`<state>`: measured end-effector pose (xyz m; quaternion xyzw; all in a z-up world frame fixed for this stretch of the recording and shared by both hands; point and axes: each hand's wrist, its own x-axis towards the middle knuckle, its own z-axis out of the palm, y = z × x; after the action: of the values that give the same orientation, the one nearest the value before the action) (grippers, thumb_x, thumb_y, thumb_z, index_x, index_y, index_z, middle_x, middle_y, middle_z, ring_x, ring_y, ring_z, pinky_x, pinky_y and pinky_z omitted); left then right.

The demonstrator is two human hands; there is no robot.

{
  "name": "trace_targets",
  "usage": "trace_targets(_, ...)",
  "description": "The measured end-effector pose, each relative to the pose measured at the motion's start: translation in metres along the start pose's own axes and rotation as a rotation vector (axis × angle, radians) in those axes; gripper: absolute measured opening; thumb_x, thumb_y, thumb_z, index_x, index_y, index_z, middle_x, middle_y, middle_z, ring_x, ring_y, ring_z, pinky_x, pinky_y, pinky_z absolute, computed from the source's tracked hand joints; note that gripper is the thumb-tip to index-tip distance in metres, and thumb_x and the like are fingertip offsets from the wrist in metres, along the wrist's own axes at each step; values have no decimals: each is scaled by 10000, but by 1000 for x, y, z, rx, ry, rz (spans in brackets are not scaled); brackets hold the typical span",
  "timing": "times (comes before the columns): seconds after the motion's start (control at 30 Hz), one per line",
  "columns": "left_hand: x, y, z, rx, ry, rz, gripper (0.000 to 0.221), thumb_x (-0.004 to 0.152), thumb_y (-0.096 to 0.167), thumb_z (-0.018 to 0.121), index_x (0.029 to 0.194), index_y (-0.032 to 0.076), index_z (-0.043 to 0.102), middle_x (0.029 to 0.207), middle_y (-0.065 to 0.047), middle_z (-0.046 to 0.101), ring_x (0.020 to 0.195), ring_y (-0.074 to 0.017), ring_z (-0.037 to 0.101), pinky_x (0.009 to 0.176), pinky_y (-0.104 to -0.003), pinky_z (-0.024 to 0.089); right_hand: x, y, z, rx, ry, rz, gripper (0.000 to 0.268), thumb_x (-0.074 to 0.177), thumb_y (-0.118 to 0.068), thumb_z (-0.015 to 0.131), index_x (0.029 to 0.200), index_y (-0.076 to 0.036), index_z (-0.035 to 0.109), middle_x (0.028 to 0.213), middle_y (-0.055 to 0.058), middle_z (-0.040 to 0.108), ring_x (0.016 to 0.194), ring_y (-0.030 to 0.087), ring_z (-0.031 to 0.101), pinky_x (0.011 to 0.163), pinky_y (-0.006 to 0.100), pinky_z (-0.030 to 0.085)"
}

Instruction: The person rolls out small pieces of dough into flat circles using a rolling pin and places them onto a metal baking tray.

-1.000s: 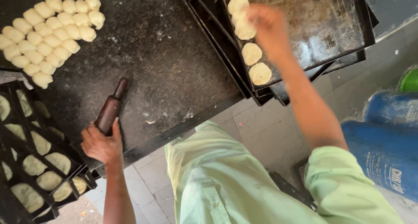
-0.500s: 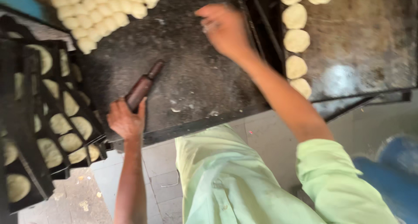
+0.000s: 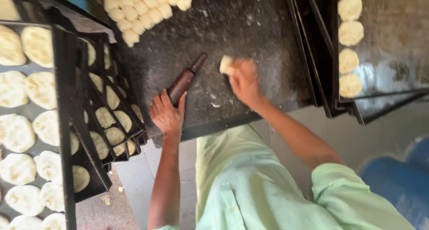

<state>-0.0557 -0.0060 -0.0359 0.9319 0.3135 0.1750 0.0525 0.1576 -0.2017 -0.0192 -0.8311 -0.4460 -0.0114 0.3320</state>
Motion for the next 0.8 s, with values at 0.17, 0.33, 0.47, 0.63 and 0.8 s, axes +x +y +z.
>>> trace_targets(0.17, 8, -3, 0, -13, 45, 33, 615, 936, 544, 768, 1233, 27, 619, 1081, -162, 630, 909, -341, 665, 776, -468, 544, -34, -46, -18, 134, 27, 251, 557, 924, -156, 747, 1405, -5, 511, 1363, 220, 481, 1288, 435, 464, 1033, 526, 443)
trace_targets(0.33, 1, -7, 0, -30, 26, 84, 614, 962, 556, 771, 1242, 35, 609, 1094, -147, 612, 941, -348, 661, 791, -468, 538, 7, -31, 0, -156, -314, 317, 481, 989, 40, 559, 1444, -113, 580, 1500, 66, 584, 1423, 339, 504, 1165, 444, 467)
trace_targets(0.47, 3, -10, 0, -36, 22, 104, 626, 953, 565, 758, 1248, 33, 611, 1077, -144, 606, 931, -347, 659, 782, -473, 531, -20, -40, -1, -34, -138, -74, 544, 915, 71, 580, 1418, -134, 581, 1573, 73, 517, 1504, 307, 465, 1265, 465, 412)
trace_targets(0.63, 9, -13, -4, -45, -22, 116, 641, 929, 580, 750, 1230, 31, 615, 1052, -155, 604, 891, -362, 641, 761, -482, 524, -46, -64, 0, 109, -40, 113, 722, 889, -126, 751, 1496, 91, 427, 1582, 254, 335, 1464, 488, 259, 1164, 563, 305)
trace_targets(0.8, 12, -14, -4, -99, -75, 111, 628, 954, 563, 731, 1236, 17, 604, 1054, -154, 590, 916, -364, 647, 778, -482, 524, -27, -47, 20, -2, -216, 232, 477, 1002, 44, 563, 1453, -110, 579, 1649, 91, 464, 1542, 255, 416, 1260, 422, 418)
